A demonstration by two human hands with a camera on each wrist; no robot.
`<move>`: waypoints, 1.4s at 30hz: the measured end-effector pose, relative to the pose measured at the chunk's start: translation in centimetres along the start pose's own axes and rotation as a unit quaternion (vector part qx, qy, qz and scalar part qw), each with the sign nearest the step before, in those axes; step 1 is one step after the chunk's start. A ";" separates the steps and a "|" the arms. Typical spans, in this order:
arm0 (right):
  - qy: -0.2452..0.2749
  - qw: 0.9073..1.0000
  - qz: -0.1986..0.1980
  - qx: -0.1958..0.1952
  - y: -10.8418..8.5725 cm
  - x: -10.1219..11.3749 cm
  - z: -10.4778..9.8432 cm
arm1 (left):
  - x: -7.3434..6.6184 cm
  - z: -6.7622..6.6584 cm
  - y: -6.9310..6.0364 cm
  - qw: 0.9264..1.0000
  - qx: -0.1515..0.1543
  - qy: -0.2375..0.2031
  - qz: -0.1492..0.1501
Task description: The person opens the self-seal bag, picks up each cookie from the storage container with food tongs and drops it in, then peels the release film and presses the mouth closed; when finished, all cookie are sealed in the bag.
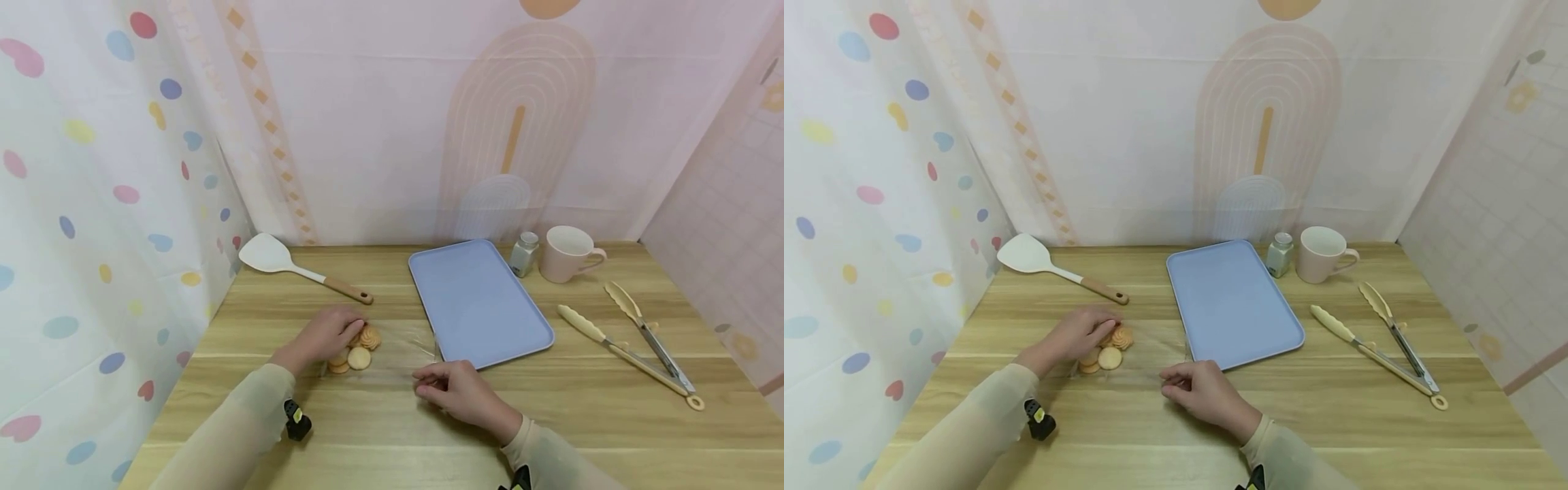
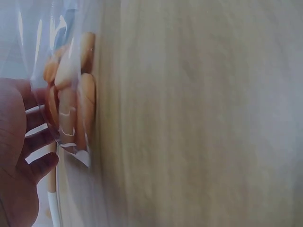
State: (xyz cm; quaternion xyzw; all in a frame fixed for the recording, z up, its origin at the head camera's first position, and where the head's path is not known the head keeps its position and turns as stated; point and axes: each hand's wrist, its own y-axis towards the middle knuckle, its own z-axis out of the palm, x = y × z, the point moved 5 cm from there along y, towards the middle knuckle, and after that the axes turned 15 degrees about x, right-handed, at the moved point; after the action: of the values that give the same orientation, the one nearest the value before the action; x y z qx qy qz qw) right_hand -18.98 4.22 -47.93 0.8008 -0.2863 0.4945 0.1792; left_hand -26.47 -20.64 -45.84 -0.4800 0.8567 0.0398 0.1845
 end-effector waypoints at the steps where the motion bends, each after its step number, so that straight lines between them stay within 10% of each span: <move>1: 0.007 1.000 0.002 -0.002 0.0 0.0 0.0 | 0.0 0.1 -0.1 1.000 -0.003 0.002 0.003; 19: -0.042 0.997 0.022 -0.060 -0.5 0.4 -1.2 | -1.2 1.1 -5.0 0.991 -0.029 0.122 -0.043; 30: -0.070 0.988 0.028 -0.135 -0.9 0.3 -3.0 | -4.2 2.4 -7.0 0.994 -0.039 0.097 -0.040; 37: -0.071 0.985 0.038 -0.152 -1.3 0.6 -3.7 | -4.7 1.9 -5.5 0.991 0.011 -0.007 -0.130; 42: -0.066 0.984 0.037 -0.160 -1.4 0.6 -3.7 | -5.2 0.8 -2.4 0.983 -0.037 -0.131 -0.126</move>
State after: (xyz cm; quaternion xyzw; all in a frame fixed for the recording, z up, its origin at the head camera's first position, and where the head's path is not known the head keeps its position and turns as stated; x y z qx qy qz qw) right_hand -20.44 7.26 -45.73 0.7818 -0.4021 0.3946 0.2672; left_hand -21.74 -17.52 -44.51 -0.5809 0.7560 0.1103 0.2809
